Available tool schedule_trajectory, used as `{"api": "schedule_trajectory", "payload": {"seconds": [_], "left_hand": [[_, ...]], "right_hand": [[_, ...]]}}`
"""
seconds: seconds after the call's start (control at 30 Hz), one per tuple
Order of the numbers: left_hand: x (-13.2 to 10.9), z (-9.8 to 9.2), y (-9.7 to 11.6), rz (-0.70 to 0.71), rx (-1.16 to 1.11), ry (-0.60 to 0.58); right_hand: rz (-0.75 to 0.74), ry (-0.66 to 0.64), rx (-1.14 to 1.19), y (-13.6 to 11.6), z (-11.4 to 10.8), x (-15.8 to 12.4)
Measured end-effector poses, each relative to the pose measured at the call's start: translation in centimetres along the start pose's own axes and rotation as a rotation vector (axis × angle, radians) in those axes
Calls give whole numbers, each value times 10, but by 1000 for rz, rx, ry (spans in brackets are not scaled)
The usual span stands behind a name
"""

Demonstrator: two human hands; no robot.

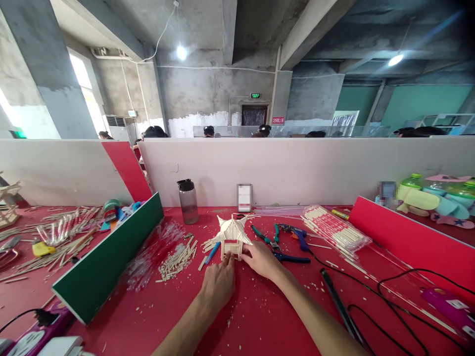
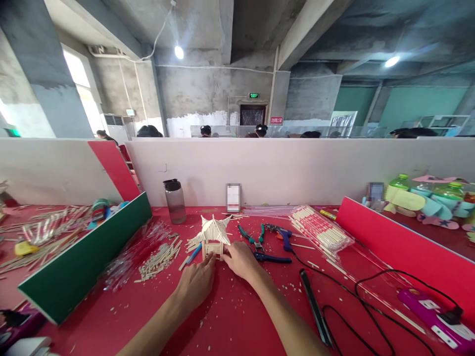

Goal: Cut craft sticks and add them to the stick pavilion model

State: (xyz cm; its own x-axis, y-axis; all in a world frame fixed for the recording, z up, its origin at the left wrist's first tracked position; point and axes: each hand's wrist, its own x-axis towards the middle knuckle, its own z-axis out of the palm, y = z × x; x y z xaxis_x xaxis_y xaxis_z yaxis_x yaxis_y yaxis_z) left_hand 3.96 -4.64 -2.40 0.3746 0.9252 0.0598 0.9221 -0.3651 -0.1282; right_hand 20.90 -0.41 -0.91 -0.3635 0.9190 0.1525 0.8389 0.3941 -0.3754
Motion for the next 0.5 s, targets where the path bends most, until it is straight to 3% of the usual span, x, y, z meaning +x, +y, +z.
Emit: {"api": "schedule_trajectory", "payload": {"seconds": [0.3,0.5], "left_hand": [[9,1,-2,-12,7,36],[11,3,3,-38,52,14]], "right_hand": [[-14,0,23,6,-9,0],[-4,135,-16,25,-20,-2]]}}
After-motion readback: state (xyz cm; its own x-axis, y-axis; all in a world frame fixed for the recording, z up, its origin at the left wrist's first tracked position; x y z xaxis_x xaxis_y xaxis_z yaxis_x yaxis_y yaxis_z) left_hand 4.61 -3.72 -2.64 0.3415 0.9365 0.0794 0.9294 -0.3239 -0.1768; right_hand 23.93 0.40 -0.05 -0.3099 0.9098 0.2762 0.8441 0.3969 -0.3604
